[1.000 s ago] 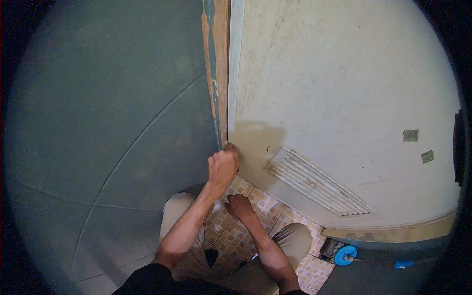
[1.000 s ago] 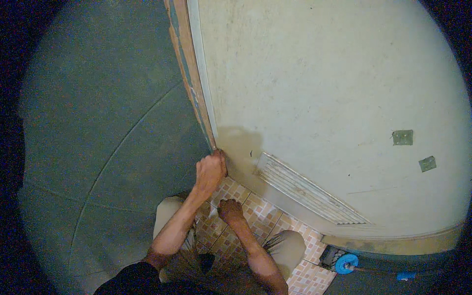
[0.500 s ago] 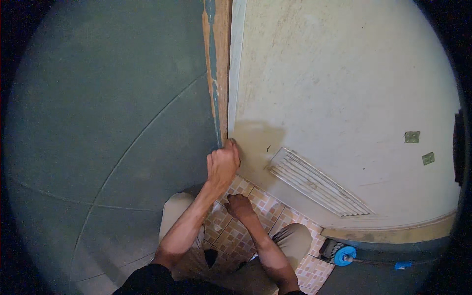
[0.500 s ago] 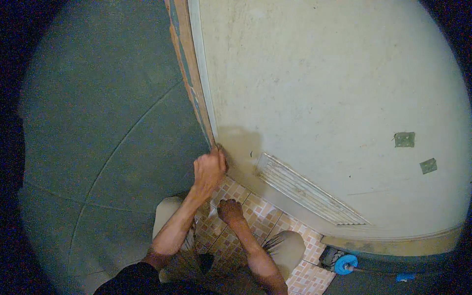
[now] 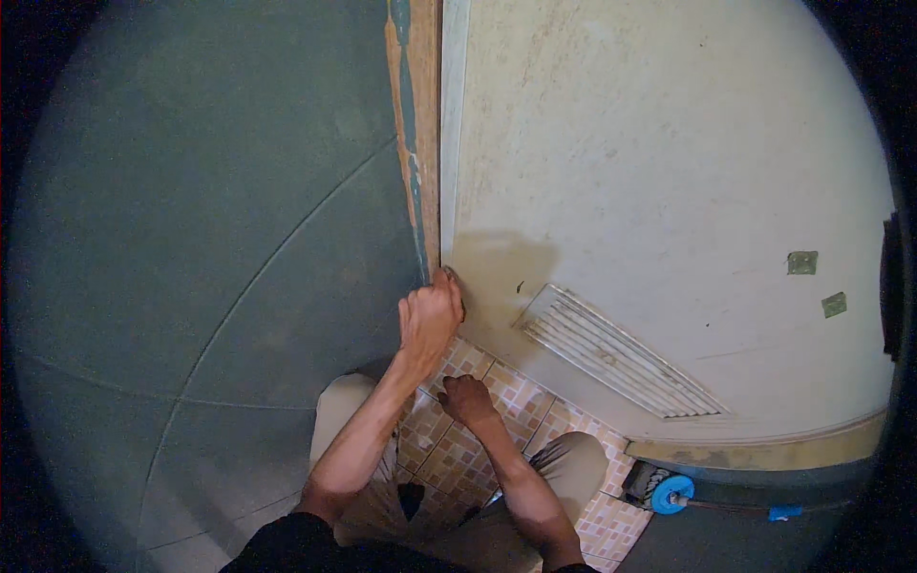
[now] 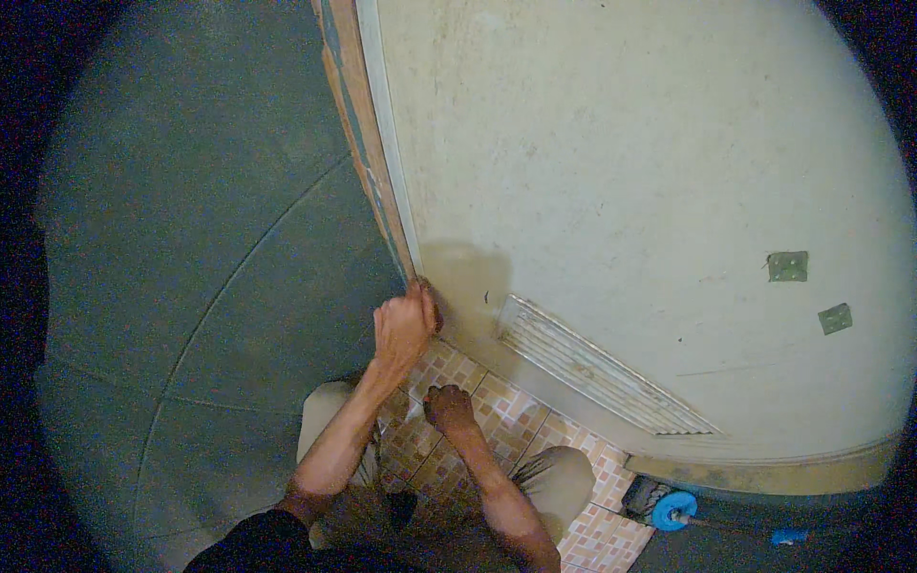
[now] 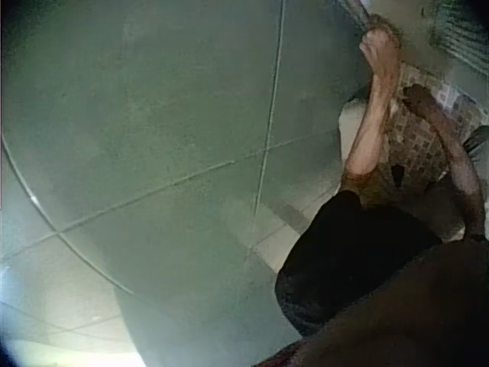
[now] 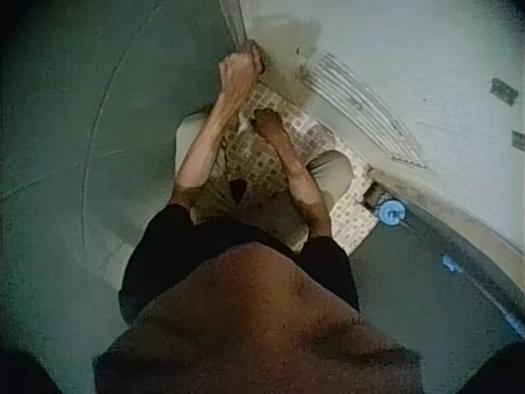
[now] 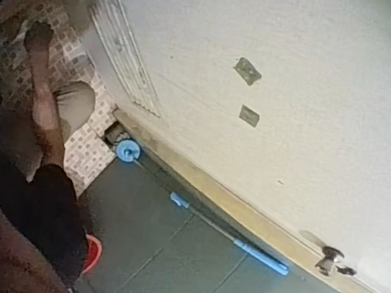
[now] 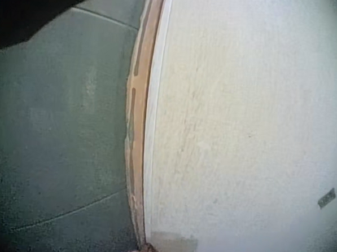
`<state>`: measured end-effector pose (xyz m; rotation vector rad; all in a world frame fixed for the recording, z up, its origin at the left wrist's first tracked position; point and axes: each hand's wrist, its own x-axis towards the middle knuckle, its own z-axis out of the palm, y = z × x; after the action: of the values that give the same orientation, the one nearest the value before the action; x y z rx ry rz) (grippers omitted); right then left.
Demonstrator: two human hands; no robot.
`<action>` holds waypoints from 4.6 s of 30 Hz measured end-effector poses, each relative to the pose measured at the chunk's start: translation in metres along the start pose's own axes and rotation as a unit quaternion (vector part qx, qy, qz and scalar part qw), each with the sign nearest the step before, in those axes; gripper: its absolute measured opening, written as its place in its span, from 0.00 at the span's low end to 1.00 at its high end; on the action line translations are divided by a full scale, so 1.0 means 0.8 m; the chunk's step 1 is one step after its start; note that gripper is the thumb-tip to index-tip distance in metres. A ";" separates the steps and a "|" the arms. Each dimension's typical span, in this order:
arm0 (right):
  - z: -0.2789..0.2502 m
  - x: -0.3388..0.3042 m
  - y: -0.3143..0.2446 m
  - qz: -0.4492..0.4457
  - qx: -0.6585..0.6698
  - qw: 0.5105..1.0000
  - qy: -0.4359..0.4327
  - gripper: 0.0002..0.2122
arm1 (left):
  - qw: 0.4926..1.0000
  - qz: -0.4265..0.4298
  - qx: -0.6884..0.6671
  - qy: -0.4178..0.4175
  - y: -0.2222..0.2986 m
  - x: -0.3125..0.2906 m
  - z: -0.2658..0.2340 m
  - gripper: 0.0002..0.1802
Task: The person is sanding a vertical wooden frame next to a tiled wall using a small piece of sandpaper.
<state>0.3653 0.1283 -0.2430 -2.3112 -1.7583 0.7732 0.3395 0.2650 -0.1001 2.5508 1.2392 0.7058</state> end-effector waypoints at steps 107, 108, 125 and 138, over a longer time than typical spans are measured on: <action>-0.002 -0.001 -0.003 -0.003 -0.006 1.000 -0.013 0.18 | 1.000 0.009 0.014 0.011 0.002 -0.006 0.000 0.12; -0.003 -0.002 -0.004 -0.002 -0.004 1.000 -0.008 0.17 | 1.000 0.004 0.001 0.017 0.002 -0.005 -0.001 0.12; -0.032 -0.008 -0.021 -0.018 -0.019 0.998 -0.055 0.18 | 1.000 0.003 0.030 0.003 -0.003 -0.009 0.000 0.11; -0.001 -0.001 0.001 -0.013 -0.009 0.999 -0.030 0.17 | 0.999 0.014 0.018 0.041 0.002 -0.010 0.006 0.12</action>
<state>0.3665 0.1275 -0.2428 -2.2958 -1.8223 0.8332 0.3384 0.2576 -0.1063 2.5983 1.2545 0.8082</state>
